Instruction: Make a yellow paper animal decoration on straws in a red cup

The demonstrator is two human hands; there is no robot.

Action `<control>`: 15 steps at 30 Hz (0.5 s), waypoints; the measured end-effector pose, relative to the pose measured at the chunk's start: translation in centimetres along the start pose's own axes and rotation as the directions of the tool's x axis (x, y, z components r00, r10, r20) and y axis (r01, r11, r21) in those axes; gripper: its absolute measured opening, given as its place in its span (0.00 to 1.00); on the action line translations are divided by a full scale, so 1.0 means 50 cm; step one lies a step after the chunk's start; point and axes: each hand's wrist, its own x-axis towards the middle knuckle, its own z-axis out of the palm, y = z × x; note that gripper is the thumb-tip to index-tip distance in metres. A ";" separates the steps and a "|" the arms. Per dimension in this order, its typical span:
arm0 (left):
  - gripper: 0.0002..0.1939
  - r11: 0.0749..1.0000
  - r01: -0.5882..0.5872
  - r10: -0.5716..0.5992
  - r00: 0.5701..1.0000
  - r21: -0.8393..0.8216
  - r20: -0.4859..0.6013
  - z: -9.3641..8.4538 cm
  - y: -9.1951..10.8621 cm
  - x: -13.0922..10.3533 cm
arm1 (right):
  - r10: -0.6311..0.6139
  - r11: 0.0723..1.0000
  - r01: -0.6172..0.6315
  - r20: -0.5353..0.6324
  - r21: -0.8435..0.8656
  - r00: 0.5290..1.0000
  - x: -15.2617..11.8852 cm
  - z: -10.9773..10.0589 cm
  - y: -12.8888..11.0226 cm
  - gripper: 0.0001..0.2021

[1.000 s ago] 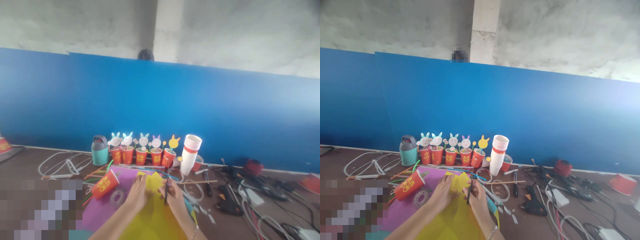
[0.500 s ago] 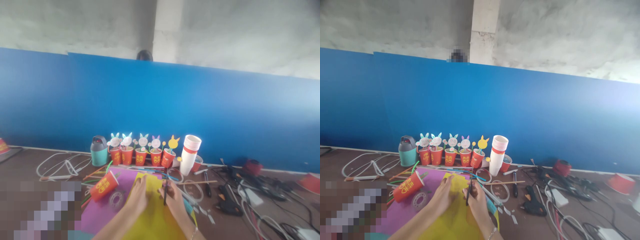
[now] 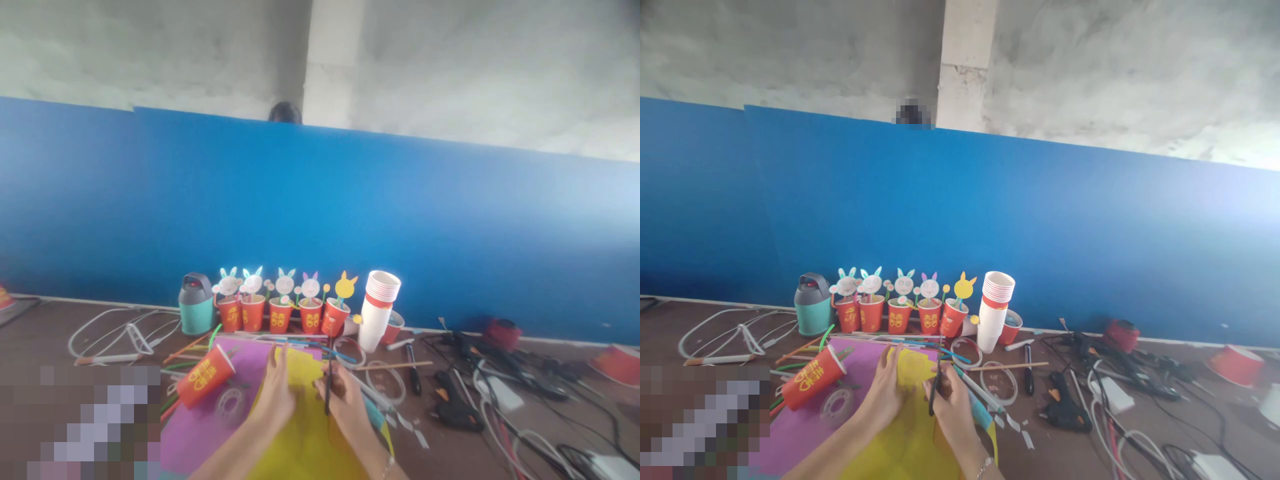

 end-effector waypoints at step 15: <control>0.16 0.774 0.405 -0.408 0.907 -0.487 0.106 -0.009 0.031 0.017 | 0.052 0.992 -0.056 0.031 0.110 0.998 0.000 0.001 -0.030 0.14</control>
